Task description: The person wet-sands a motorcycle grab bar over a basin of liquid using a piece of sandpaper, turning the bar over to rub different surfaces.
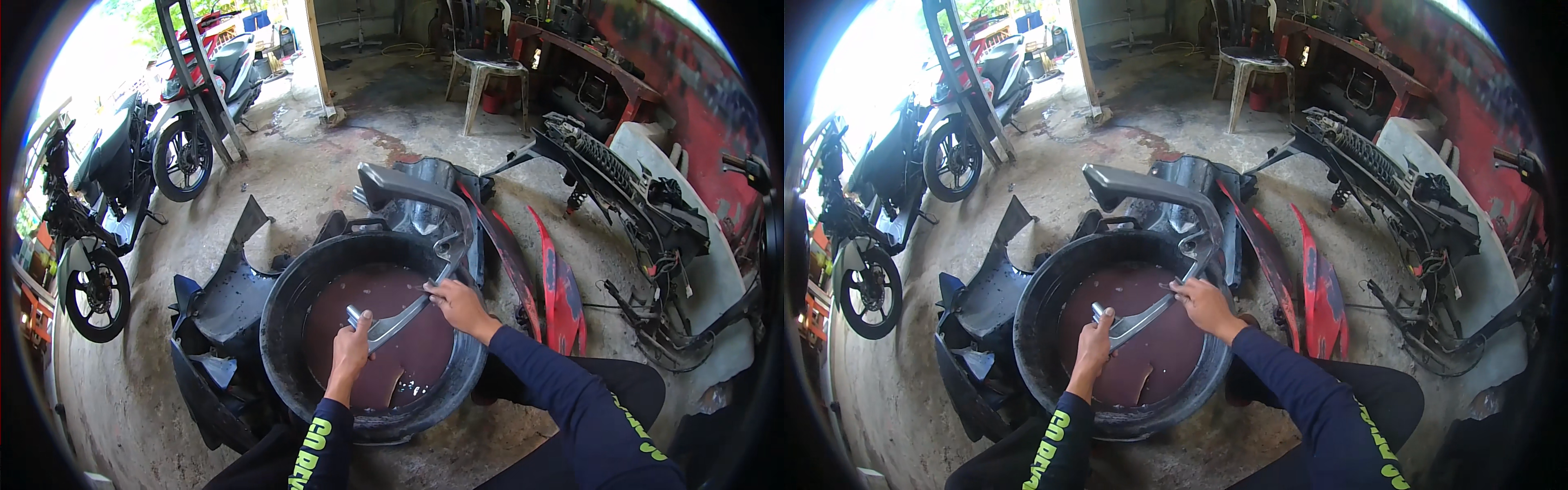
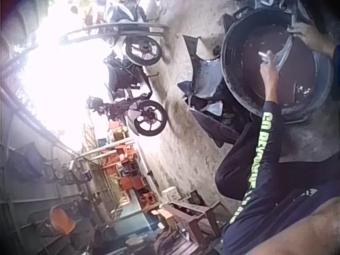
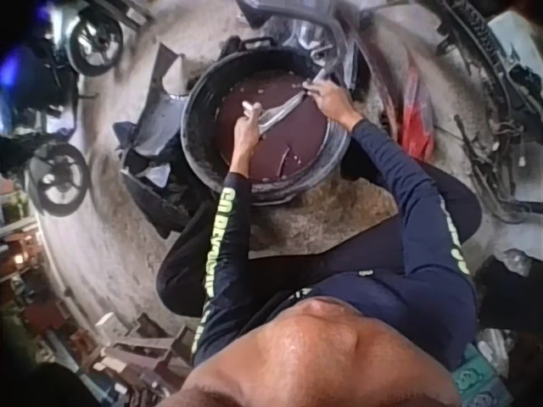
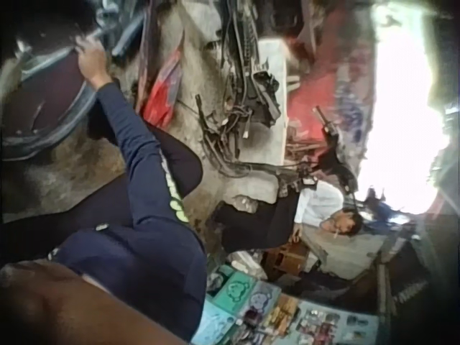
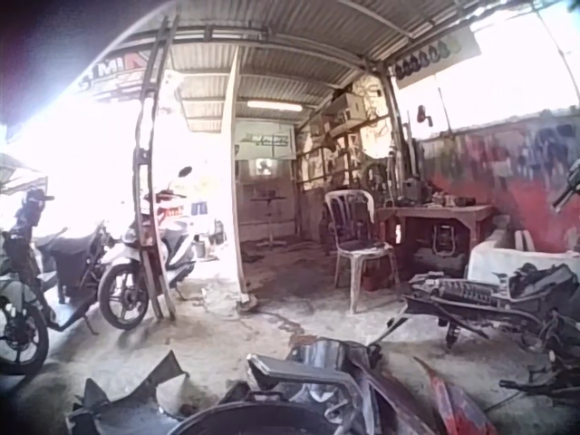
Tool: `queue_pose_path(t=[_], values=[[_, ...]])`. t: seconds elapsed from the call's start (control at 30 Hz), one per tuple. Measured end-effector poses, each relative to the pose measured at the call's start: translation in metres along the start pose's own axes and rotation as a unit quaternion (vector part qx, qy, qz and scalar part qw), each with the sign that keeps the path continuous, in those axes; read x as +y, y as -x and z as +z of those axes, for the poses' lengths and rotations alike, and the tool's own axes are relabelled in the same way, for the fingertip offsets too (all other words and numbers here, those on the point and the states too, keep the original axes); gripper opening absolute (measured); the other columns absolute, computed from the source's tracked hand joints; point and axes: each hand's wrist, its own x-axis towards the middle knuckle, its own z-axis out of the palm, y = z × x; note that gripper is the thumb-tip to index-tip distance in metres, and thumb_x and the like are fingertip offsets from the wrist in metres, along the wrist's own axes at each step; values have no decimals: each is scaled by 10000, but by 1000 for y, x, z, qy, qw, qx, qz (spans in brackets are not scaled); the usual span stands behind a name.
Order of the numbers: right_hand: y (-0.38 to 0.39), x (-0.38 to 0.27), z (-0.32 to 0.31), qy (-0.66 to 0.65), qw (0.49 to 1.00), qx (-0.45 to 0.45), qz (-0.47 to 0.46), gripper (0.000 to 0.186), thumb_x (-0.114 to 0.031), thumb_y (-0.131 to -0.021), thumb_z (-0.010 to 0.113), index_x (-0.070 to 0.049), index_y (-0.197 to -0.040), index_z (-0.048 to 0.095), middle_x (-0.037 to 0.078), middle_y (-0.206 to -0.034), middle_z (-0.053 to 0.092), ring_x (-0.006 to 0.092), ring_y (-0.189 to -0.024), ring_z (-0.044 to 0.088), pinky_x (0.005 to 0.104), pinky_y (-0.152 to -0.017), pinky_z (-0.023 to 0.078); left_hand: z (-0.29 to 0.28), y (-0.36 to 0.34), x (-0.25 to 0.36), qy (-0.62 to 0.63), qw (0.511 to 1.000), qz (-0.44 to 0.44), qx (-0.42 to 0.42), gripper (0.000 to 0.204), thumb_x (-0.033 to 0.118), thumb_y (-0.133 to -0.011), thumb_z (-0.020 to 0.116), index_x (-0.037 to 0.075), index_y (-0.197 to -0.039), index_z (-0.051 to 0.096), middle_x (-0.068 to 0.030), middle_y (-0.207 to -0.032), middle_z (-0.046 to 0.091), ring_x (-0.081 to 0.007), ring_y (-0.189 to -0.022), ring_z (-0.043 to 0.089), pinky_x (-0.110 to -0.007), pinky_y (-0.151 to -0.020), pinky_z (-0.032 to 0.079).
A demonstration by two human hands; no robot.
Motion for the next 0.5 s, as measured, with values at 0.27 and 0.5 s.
queue_pose_path(t=[0.27,0.5], values=[[-13,-5,-22,225,971,-32,-71,274,-142,-864,678,-159,-1130,745,39,-866,636,273,-824,590,413,-705,477,-3,5,1,-20,999,23,15,731,587,-975,538,-125,-960,704,-136,-630,621,-203,-525,647,-359,-521,487],[-15,-5,-20,34,999,-40,12,213,-149,-916,635,-114,-1086,759,84,-855,614,312,-817,600,444,-718,491,-2,9,9,-40,999,19,19,728,593,-972,538,-113,-936,715,-139,-635,626,-201,-516,646,-358,-519,491]])
